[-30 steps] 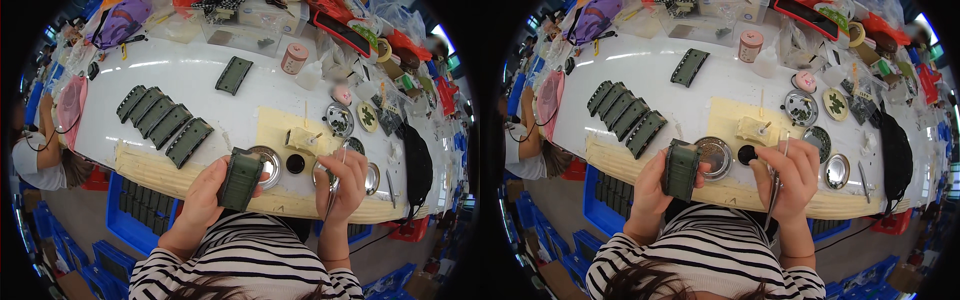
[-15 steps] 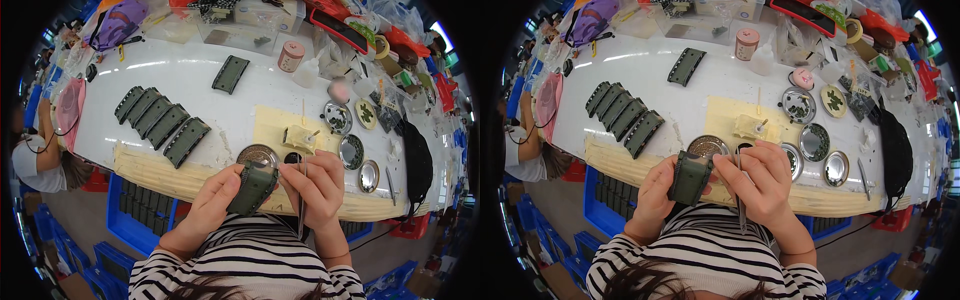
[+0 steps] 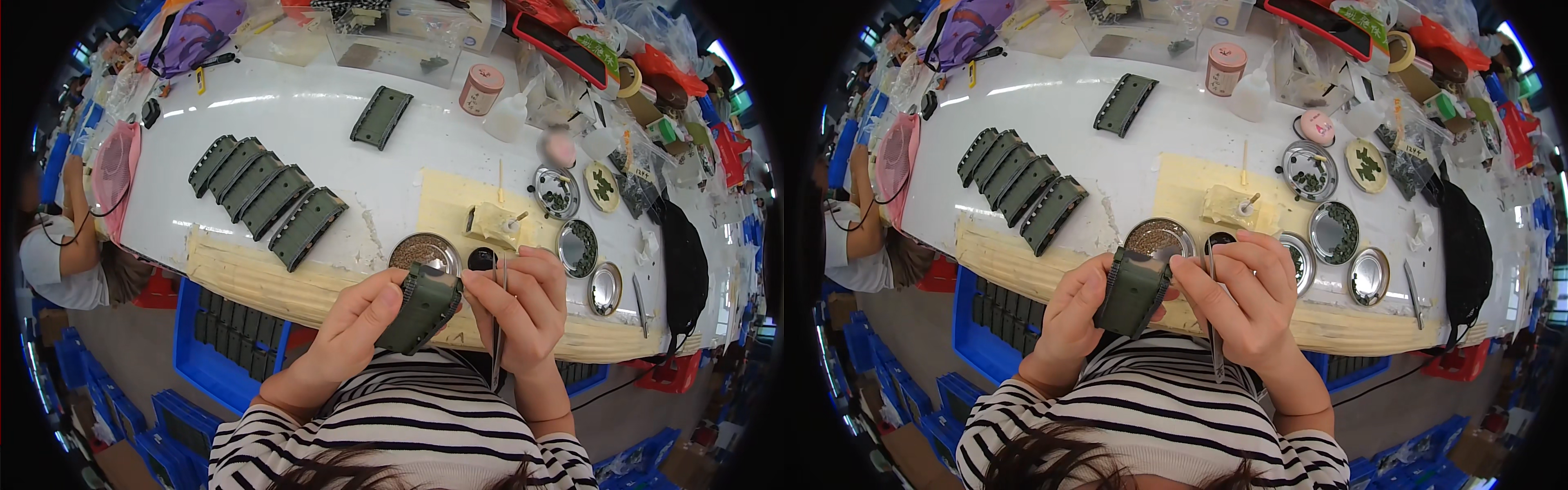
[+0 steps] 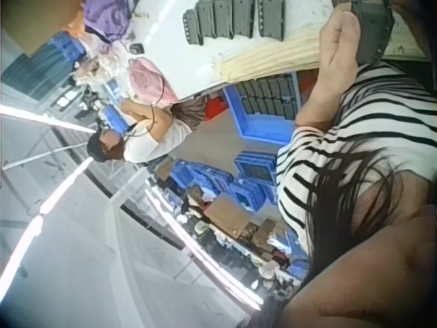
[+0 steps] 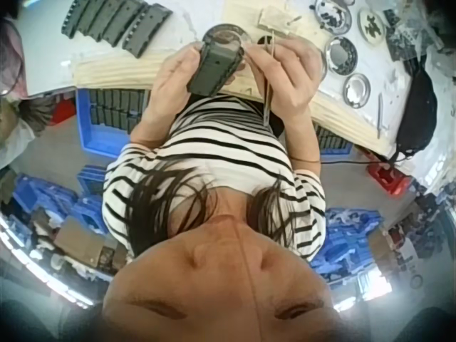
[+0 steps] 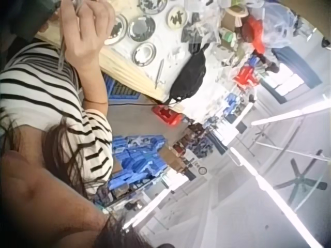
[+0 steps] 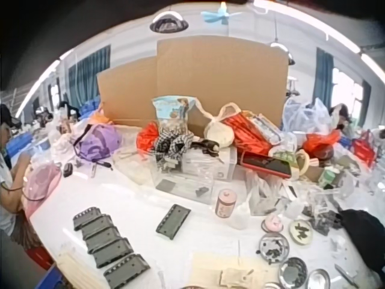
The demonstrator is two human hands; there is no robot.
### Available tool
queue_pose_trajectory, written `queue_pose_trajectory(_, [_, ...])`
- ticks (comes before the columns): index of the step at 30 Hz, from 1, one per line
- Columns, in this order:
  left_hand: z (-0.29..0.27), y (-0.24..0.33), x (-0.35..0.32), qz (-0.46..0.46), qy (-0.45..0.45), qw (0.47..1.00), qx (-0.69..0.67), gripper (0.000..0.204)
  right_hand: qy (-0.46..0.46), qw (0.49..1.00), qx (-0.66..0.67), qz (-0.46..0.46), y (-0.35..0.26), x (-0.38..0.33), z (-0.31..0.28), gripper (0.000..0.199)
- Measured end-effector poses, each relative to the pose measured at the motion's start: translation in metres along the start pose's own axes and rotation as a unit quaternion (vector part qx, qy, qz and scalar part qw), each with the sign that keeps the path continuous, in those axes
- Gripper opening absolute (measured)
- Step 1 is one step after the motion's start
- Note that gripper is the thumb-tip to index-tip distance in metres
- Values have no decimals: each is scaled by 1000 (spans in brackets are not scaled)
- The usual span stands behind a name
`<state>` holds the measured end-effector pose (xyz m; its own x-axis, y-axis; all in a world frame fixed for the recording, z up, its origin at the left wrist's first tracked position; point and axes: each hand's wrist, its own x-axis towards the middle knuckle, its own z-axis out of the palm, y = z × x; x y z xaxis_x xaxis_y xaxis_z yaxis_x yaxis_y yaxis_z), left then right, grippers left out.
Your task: Assembling small detail parts and painting components of a toy tank at a factory workbench.
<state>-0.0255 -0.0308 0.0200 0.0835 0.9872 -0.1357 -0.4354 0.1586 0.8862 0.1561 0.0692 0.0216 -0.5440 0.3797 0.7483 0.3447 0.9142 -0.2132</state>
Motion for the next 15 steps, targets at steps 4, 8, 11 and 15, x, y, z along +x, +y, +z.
queue_pose_trajectory(4, [2, 1, 0, -2, 5, 1000, -7, 60, 1, 1000, 7, 3, 0, 1, 0, 34])
queue_pose_trajectory(8, [2, 2, 0, -11, 6, 1000, -9, 59, 4, 1000, 11, 7, 0, 0, 1, 34])
queue_pose_trajectory(11, [1, 0, 0, -5, 4, 1000, -9, 58, -1, 1000, 16, 13, 0, 0, 0, 34])
queue_pose_trajectory(15, [1, -1, 1, 9, 1, 1000, -10, 57, -3, 1000, 18, 22, -1, 1, 0, 34])
